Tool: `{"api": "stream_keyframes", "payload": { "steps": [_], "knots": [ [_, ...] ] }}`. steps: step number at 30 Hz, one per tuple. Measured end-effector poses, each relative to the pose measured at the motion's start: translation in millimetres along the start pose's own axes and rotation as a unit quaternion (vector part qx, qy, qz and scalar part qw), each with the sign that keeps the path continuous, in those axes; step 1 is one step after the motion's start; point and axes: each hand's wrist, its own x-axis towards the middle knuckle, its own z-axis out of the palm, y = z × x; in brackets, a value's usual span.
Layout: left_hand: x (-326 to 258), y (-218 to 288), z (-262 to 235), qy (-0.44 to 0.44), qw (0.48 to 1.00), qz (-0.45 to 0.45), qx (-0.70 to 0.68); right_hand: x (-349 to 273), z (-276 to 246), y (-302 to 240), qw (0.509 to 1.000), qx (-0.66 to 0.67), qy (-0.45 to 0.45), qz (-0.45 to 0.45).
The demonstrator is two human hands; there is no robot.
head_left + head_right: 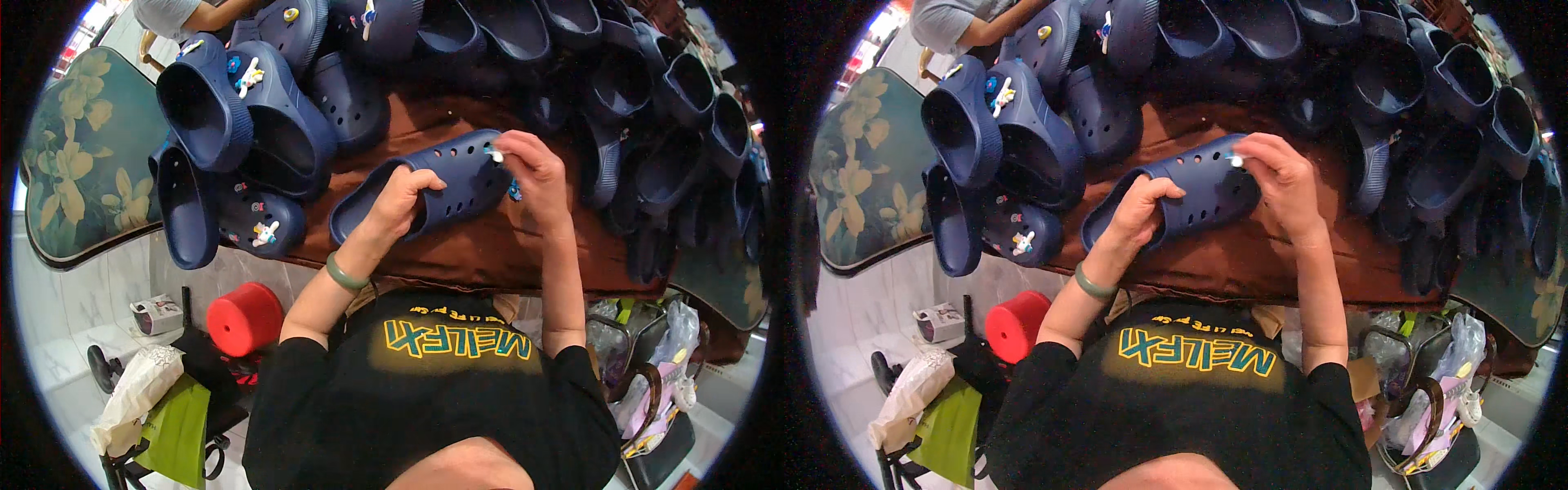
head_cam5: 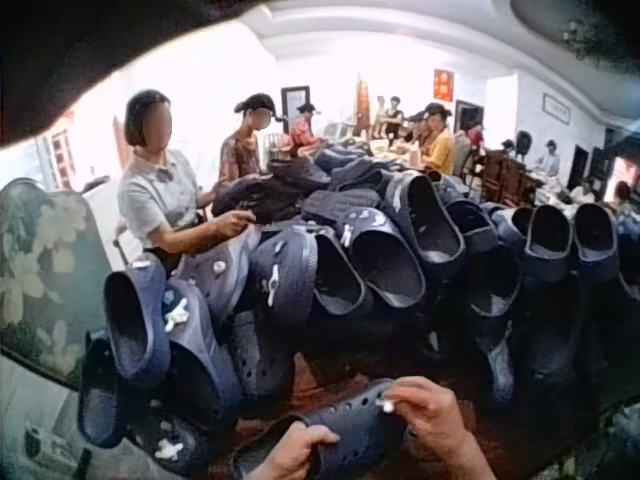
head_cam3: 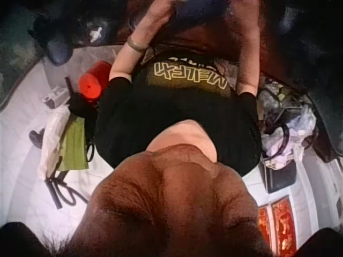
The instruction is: The worker is attaching small decorative charms and tags to blue rubber clogs at a manufacturing station.
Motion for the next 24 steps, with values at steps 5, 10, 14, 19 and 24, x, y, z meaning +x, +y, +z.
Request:
{"api": "stream_keyframes", "payload": {
  "steps": [5, 10, 14, 19, 24],
  "knots": [
    [0, -7, -6, 0.025, 0.999, 0.014, 0.018, 10, 34, -11, 0.992, -0.106, 0.022, -0.062],
    [0, -10, -9, 0.031, 0.999, 0.024, 0.019, 9, 47, -4, 0.958, -0.214, -0.001, -0.192],
    [1, -11, -10, 0.034, 0.999, 0.018, 0.007, -2, 41, -18, 0.911, -0.333, -0.091, -0.226],
    [4, -20, -16, 0.038, 0.996, 0.033, 0.069, -13, 58, -29, 0.798, -0.538, -0.161, -0.218],
    [1, -15, -10, 0.055, 0.996, 0.011, 0.063, -7, 45, -18, 0.88, -0.409, -0.128, -0.206]
  ]
}}
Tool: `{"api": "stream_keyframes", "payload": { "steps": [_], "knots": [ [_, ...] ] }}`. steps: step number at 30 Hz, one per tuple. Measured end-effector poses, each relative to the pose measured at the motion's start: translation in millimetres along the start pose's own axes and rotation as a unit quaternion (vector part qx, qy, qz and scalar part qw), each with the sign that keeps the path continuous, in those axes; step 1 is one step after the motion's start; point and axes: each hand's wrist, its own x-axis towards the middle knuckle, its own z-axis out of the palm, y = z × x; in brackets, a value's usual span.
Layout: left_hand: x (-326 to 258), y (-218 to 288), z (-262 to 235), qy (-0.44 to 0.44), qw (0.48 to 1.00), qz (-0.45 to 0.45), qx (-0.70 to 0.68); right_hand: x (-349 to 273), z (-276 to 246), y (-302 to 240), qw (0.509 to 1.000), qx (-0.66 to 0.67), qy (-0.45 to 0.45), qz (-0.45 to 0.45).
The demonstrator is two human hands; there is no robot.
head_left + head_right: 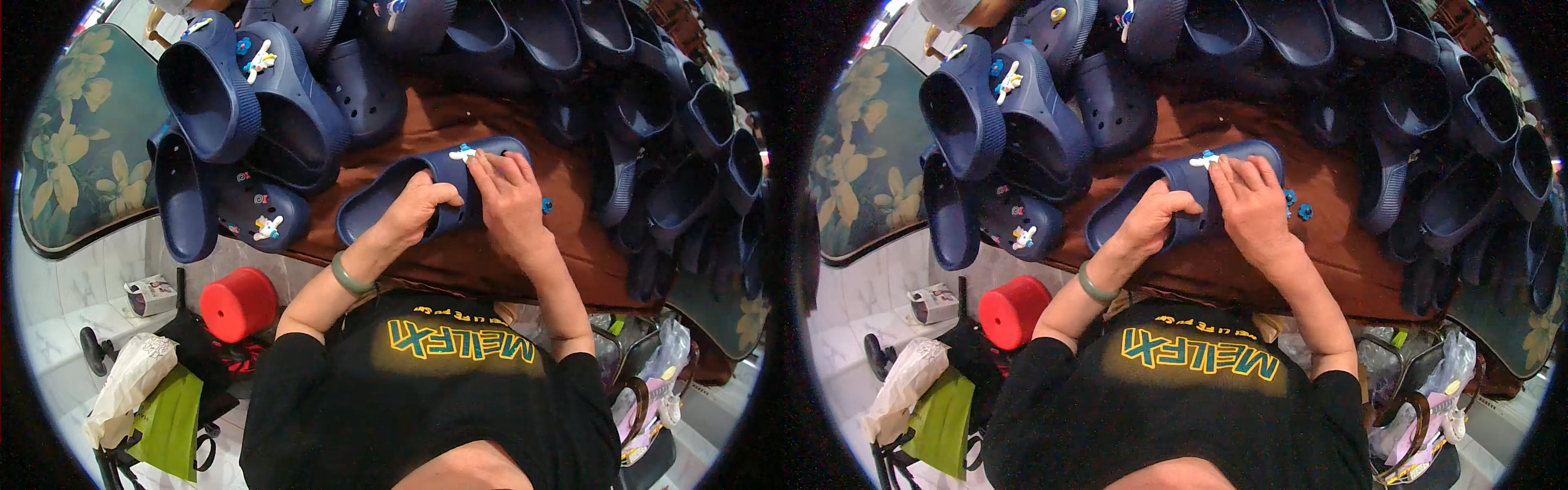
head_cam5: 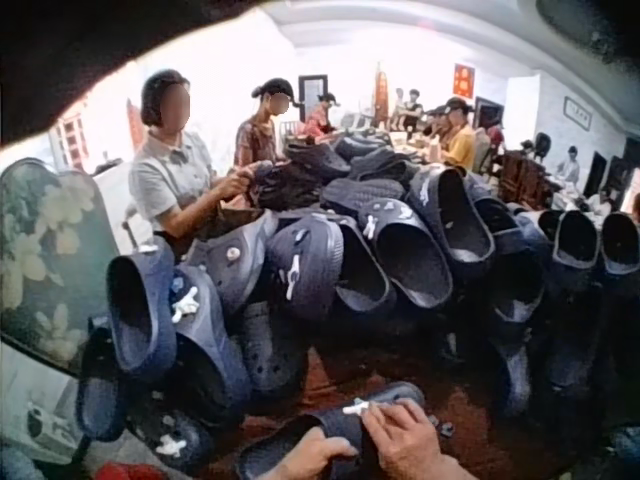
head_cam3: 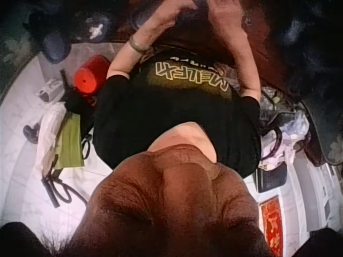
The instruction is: The worker is attaching small decorative charms and tags to blue rubber clogs at a manufacturing station.
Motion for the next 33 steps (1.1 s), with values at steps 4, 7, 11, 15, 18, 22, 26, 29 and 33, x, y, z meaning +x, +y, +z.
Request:
{"api": "stream_keyframes", "payload": {
  "steps": [4, 7, 11, 15, 18, 22, 26, 29, 33],
  "knots": [
    [1, 3, 2, -0.026, 0.999, -0.005, -0.041, 3, -15, 23, 0.967, 0.237, 0.012, 0.089],
    [-1, 8, 7, -0.043, 0.998, -0.017, -0.041, -19, -10, 39, 0.932, 0.262, 0.101, 0.23],
    [0, 8, 8, -0.053, 0.998, -0.014, -0.043, -69, -7, 60, 0.889, 0.236, 0.161, 0.357],
    [-3, 12, 10, -0.049, 0.998, -0.011, -0.038, -115, -8, 65, 0.844, 0.221, 0.139, 0.468],
    [-3, 12, 9, -0.043, 0.998, -0.026, -0.04, -131, -6, 62, 0.868, 0.192, 0.124, 0.442],
    [-4, 10, 9, -0.017, 0.999, -0.032, 0.01, -119, 0, 50, 0.901, 0.204, 0.119, 0.364],
    [-4, 8, 10, -0.007, 0.999, -0.026, 0.037, -99, 5, 39, 0.941, 0.101, 0.022, 0.322],
    [-6, 7, 11, 0.012, 0.998, -0.027, 0.051, -96, 13, 42, 0.937, 0.08, -0.005, 0.339],
    [-6, 6, 11, 0.013, 0.998, -0.025, 0.061, -89, 11, 42, 0.912, 0.164, 0.023, 0.376]
  ]
}}
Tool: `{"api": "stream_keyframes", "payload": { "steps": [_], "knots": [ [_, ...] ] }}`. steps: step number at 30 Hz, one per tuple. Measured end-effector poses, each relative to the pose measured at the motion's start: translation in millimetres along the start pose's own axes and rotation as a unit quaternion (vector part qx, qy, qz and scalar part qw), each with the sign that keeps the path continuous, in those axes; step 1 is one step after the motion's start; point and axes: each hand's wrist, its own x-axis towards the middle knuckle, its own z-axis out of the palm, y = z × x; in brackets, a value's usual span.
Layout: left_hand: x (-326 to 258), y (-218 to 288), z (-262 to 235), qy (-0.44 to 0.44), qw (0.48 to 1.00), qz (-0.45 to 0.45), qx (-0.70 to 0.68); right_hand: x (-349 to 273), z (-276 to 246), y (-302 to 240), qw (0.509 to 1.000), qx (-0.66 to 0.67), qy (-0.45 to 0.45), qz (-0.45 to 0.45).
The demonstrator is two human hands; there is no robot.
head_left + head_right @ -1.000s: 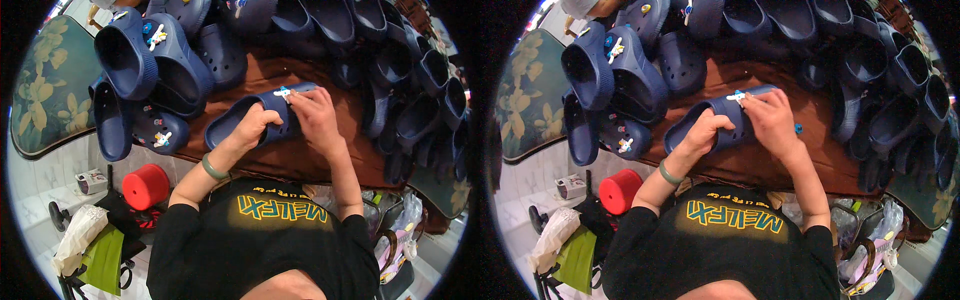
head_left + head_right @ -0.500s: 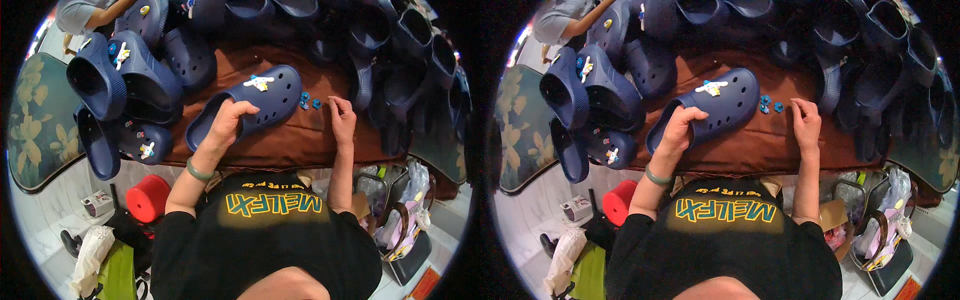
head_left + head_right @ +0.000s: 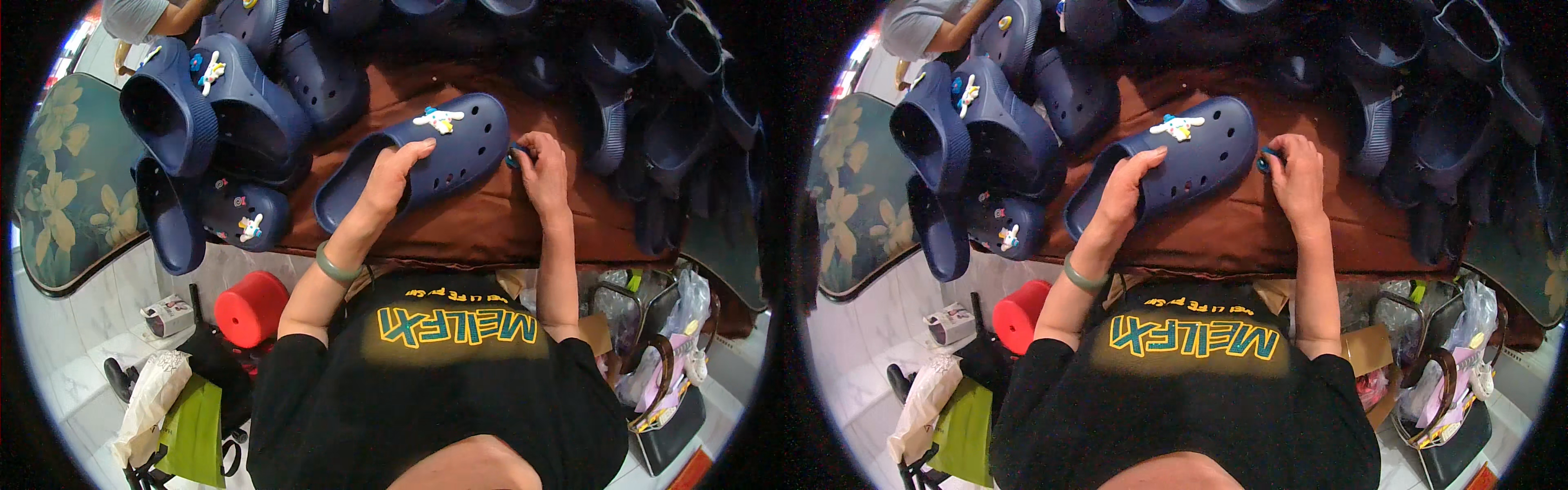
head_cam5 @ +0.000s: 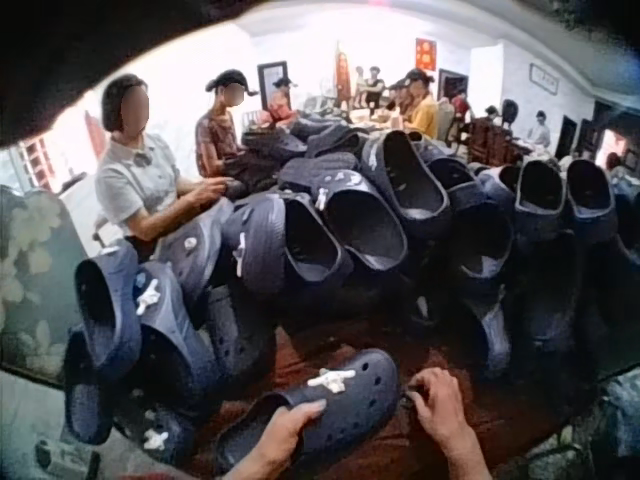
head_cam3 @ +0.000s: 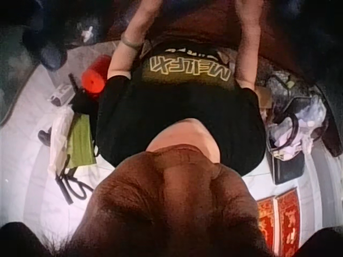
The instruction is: The worker is attaching small decorative charms and tags to blue rubber clogs at a manufacturing station.
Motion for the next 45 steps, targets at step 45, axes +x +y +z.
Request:
{"api": "stream_keyframes", "payload": {
  "steps": [45],
  "knots": [
    [-18, -8, -9, 0.056, 0.881, 0.107, 0.457, -57, 5, -58, 0.984, 0.12, 0.063, -0.12]
  ]
}}
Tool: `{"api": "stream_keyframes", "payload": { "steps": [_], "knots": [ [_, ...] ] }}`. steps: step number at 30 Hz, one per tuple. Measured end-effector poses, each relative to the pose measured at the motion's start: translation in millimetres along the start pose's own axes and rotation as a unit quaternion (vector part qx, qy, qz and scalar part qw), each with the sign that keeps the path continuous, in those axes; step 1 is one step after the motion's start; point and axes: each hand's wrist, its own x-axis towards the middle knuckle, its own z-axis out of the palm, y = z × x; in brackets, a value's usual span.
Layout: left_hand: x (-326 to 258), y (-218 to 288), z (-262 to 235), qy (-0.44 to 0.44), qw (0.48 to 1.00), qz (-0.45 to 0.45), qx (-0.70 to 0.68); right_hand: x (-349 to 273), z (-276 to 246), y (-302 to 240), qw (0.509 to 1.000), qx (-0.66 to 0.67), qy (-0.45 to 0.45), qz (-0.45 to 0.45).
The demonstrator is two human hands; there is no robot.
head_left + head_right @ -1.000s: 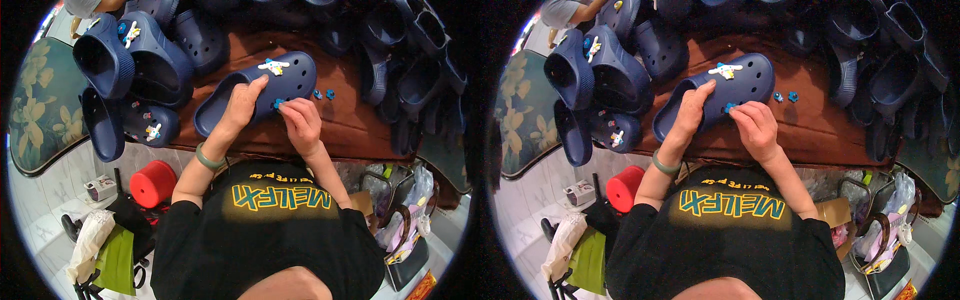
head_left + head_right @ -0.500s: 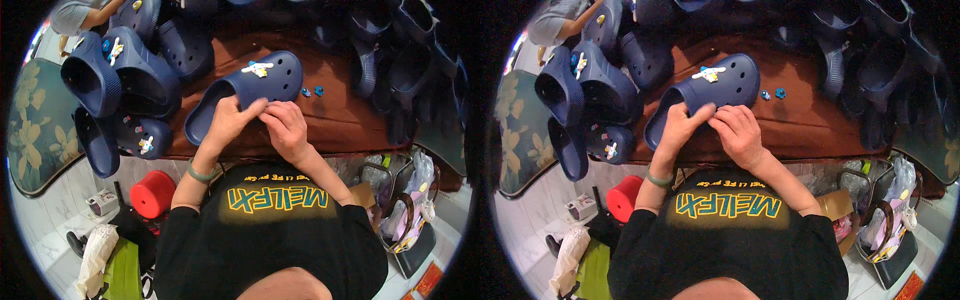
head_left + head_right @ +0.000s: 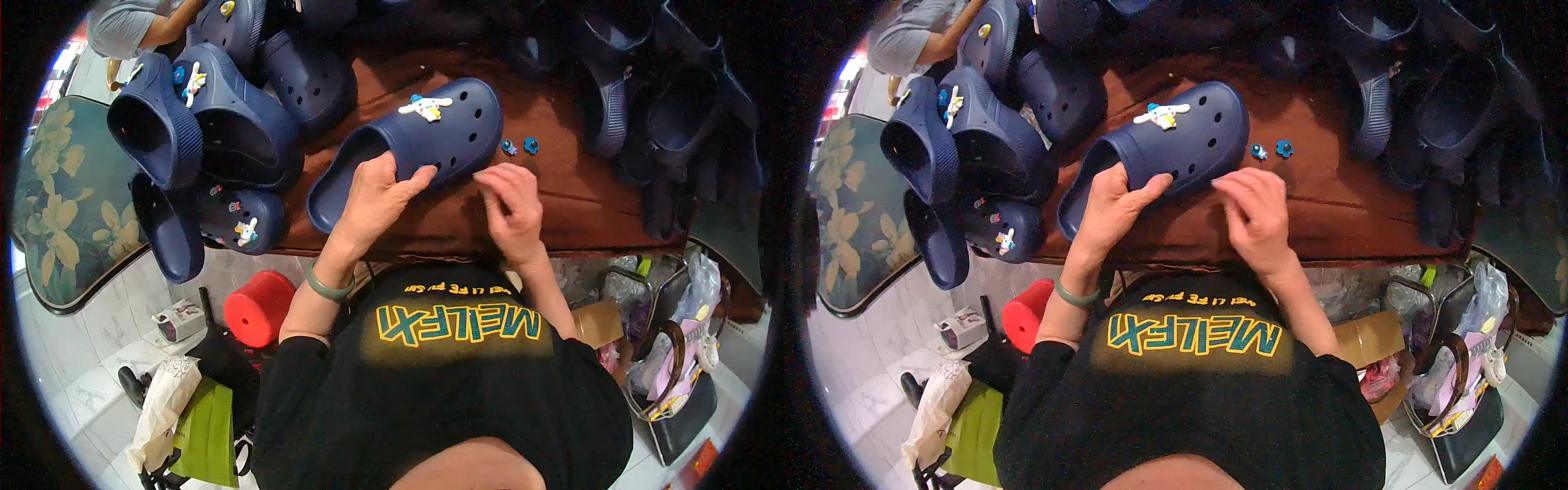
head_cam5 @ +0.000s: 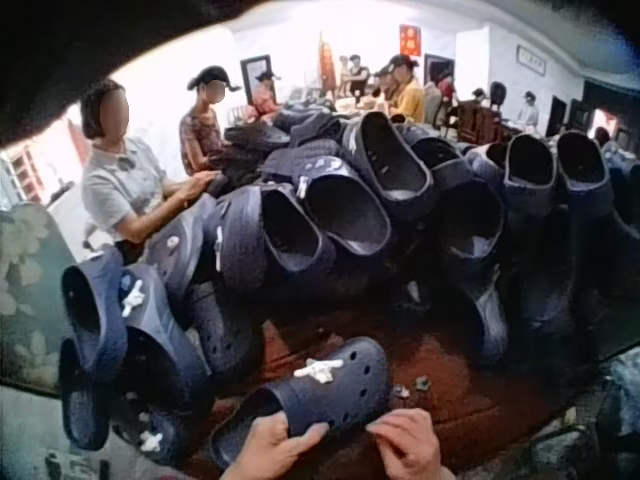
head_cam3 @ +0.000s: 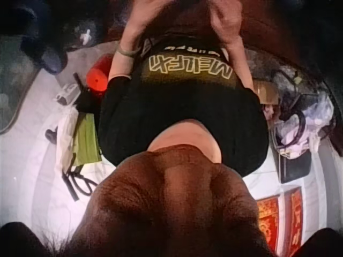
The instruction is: The worker is attaching small decorative charms and tags to blue rubber clogs at a manufacturing station.
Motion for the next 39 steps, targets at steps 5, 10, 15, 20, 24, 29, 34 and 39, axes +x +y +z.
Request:
{"api": "stream_keyframes", "payload": {
  "steps": [5, 10, 15, 20, 24, 29, 34, 39],
  "knots": [
    [-1, 6, 4, 0.065, 0.993, 0.049, 0.086, -4, -8, 20, 0.999, -0.021, 0.009, 0.027],
    [-7, 10, 5, 0.046, 0.999, 0.015, 0.017, 1, -20, 50, 0.989, -0.138, 0.037, 0.03],
    [-11, 8, 8, 0.036, 0.997, 0.007, -0.063, 8, -24, 52, 0.989, -0.138, 0.041, 0.034],
    [-11, 11, 7, 0.0, 0.979, -0.039, -0.198, 20, -4, 8, 0.999, 0.001, -0.01, -0.053],
    [-10, 4, 8, 0.002, 0.978, -0.016, -0.21, 29, 29, -13, 0.994, 0.063, -0.021, -0.09],
    [-12, 2, 9, -0.005, 0.982, -0.002, -0.188, 24, 38, -11, 0.993, 0.083, -0.003, -0.086],
    [-10, -9, 1, -0.034, 0.984, -0.006, -0.174, 15, 29, 0, 0.997, 0.057, 0.029, -0.043],
    [-5, 7, 9, -0.037, 0.973, -0.007, -0.228, 11, 38, 2, 0.995, 0.004, 0.036, -0.094]
  ]
}}
